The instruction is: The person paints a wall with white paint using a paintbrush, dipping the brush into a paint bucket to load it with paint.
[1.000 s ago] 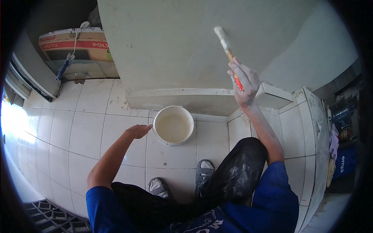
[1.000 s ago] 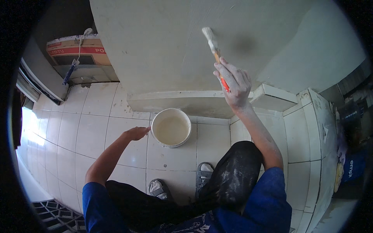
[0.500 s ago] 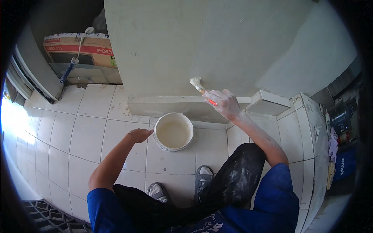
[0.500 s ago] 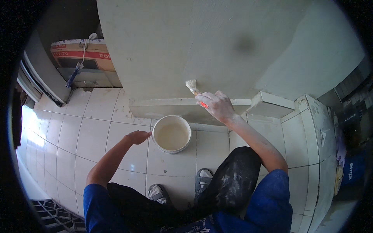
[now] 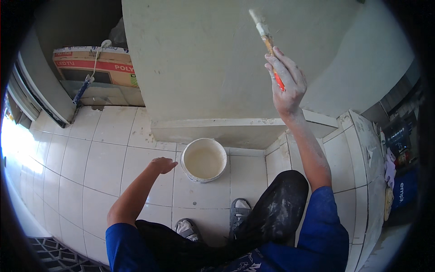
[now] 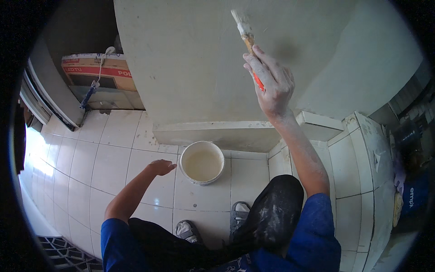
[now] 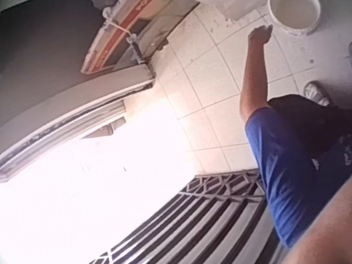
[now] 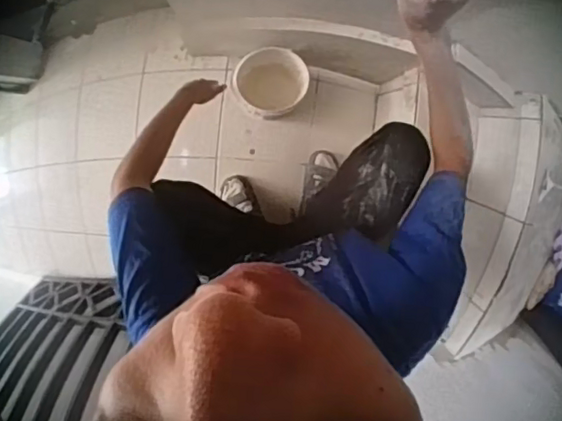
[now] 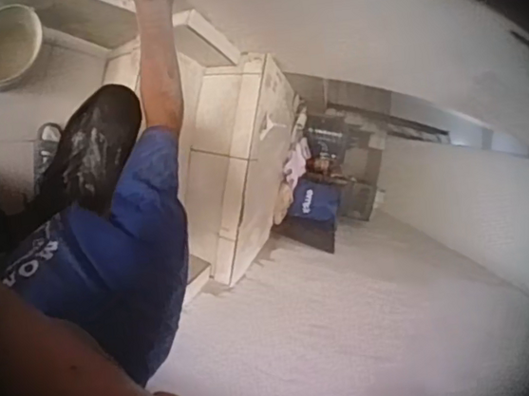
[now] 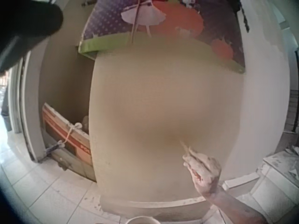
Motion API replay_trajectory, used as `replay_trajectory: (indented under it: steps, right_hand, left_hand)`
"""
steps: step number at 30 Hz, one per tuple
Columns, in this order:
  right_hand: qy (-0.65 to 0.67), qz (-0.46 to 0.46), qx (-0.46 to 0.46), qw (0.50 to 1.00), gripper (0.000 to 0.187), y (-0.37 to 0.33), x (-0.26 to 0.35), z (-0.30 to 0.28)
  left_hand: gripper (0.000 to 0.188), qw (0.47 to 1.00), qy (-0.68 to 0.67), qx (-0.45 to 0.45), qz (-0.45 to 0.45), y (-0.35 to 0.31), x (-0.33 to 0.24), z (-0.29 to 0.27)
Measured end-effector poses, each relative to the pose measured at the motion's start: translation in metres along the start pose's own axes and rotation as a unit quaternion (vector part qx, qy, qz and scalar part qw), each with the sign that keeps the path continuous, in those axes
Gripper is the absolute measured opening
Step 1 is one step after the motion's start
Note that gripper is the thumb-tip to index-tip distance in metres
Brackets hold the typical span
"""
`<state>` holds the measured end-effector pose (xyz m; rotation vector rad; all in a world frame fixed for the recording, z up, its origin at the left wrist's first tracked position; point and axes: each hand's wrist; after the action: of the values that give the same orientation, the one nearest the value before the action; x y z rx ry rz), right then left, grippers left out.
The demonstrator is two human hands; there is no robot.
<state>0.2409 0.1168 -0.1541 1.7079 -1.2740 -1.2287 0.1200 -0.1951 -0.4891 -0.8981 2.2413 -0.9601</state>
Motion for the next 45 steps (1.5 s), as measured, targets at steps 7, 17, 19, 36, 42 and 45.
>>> replay_trajectory:
  steps: [7,17,19,36,42,45]
  right_hand:
    - [0.073,-0.001,0.238,0.969,0.023,-0.076,0.034,0.013]
    - [0.129,-0.015,0.364,0.922,0.017,-0.064,0.001,-0.008]
    - [0.041,-0.036,0.247,0.968,0.021,-0.031,-0.011,-0.022]
    - [0.129,-0.012,0.466,0.875,0.018,-0.034,0.009,-0.032]
    - [0.03,0.074,0.236,0.968,0.019,0.056,-0.021,-0.061]
    - [0.009,0.066,0.095,0.993,0.019,0.094,-0.029,-0.069]
  left_hand:
    - [0.058,1.0,0.01,-0.007,0.003,0.006,0.017,0.009]
    - [0.058,0.999,0.002,-0.017,0.03,0.008,0.01,0.014]
    - [0.057,1.0,0.025,0.007,0.015,0.015,0.014,0.016]
    - [0.056,0.999,0.03,0.021,0.012,0.007,0.005,0.015]
    - [0.055,0.998,0.037,0.038,0.015,0.02,0.013,0.025]
    - [0.056,0.998,0.041,0.051,0.012,0.015,0.009,0.023]
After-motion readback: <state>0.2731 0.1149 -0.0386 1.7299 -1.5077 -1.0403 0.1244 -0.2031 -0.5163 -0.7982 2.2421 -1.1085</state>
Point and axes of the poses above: each hand's wrist, its own y-axis towards the middle knuckle, its own z-axis out of the palm, x = y × z, and after that the axes turned 9 degrees about x, right-handed
